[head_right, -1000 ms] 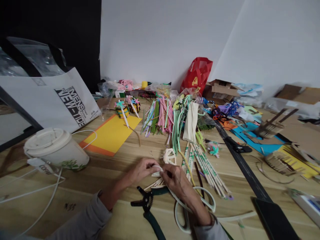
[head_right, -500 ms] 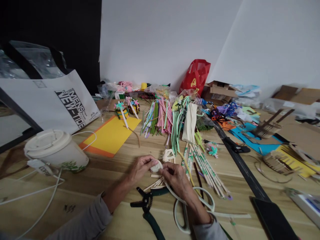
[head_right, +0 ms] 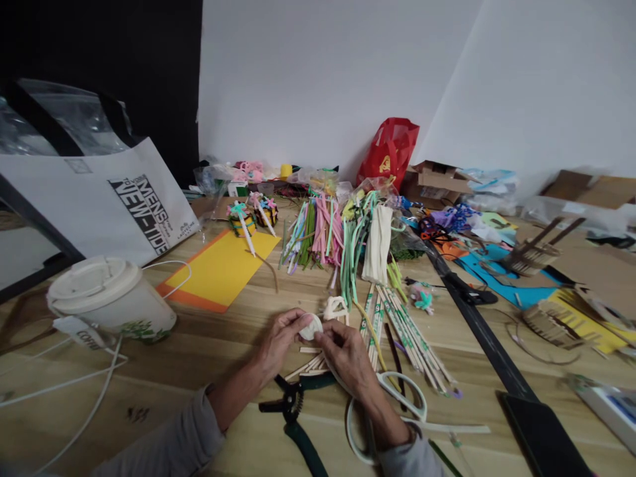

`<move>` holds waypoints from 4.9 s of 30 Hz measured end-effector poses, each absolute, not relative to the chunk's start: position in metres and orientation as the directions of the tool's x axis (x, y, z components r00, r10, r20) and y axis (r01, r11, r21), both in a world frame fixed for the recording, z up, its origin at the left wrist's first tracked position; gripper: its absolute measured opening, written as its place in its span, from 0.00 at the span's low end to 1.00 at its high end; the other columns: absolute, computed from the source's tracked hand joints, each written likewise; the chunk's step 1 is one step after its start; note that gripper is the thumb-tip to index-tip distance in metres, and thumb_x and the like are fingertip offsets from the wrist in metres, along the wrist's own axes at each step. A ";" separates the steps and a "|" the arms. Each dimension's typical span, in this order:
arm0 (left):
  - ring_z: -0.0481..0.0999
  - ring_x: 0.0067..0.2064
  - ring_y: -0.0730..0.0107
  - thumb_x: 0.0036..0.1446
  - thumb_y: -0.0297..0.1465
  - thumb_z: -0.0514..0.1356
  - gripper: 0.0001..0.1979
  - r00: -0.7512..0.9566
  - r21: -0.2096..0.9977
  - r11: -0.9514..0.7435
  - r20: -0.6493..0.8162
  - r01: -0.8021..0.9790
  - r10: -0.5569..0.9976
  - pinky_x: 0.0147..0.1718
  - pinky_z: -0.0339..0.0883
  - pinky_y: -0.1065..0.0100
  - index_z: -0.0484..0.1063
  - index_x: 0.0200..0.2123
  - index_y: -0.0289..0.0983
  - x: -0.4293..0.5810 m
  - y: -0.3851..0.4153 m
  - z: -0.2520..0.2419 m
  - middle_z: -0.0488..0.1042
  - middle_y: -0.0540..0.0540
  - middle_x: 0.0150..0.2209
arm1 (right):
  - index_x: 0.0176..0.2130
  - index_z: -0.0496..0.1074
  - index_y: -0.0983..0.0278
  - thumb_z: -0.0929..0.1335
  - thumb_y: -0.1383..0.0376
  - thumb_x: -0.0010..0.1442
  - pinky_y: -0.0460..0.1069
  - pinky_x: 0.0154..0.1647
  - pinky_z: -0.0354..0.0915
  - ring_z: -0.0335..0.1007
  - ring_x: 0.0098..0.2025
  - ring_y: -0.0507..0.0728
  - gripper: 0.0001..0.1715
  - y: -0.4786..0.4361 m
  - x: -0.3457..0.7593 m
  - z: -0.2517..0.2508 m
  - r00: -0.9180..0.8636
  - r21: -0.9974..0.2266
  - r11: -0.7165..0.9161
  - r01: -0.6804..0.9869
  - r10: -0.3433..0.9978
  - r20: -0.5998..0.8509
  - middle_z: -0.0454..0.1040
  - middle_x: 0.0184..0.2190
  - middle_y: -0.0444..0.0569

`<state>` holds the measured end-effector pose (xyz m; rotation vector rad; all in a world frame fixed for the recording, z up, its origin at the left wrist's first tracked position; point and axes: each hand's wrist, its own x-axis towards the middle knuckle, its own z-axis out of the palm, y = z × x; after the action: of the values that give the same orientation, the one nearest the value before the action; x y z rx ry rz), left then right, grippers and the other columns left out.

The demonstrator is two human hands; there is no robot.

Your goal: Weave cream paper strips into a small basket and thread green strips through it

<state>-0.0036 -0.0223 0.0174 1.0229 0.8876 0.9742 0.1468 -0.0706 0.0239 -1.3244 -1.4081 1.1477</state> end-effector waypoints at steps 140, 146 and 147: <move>0.65 0.26 0.73 0.47 0.42 0.66 0.16 0.381 0.992 0.065 -0.019 -0.108 0.925 0.27 0.59 0.73 0.72 0.25 0.34 -0.016 -0.011 0.015 0.70 0.50 0.23 | 0.31 0.73 0.65 0.73 0.48 0.51 0.46 0.23 0.58 0.64 0.20 0.51 0.23 -0.071 0.146 0.024 -0.088 -0.991 -0.127 0.034 0.988 -0.130 0.72 0.19 0.43; 0.65 0.27 0.73 0.47 0.40 0.66 0.14 0.296 0.994 0.057 -0.028 -0.090 0.955 0.28 0.59 0.73 0.73 0.25 0.34 -0.011 -0.020 0.021 0.70 0.51 0.23 | 0.29 0.72 0.66 0.71 0.47 0.55 0.45 0.21 0.54 0.60 0.19 0.49 0.23 -0.071 0.144 0.020 -0.050 -0.991 -0.091 0.094 0.994 -0.096 0.70 0.17 0.42; 0.65 0.27 0.73 0.47 0.41 0.66 0.14 0.292 0.994 0.056 -0.027 -0.092 0.956 0.28 0.59 0.73 0.73 0.25 0.34 -0.010 -0.021 0.021 0.70 0.51 0.23 | 0.29 0.72 0.66 0.71 0.48 0.55 0.45 0.21 0.54 0.60 0.19 0.49 0.23 -0.071 0.143 0.020 -0.043 -0.991 -0.080 0.103 0.995 -0.085 0.69 0.17 0.42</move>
<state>-0.0098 -0.0211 0.0212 1.2313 0.9402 1.0067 0.1434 -0.0715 0.0204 -1.3230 -1.2794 1.2562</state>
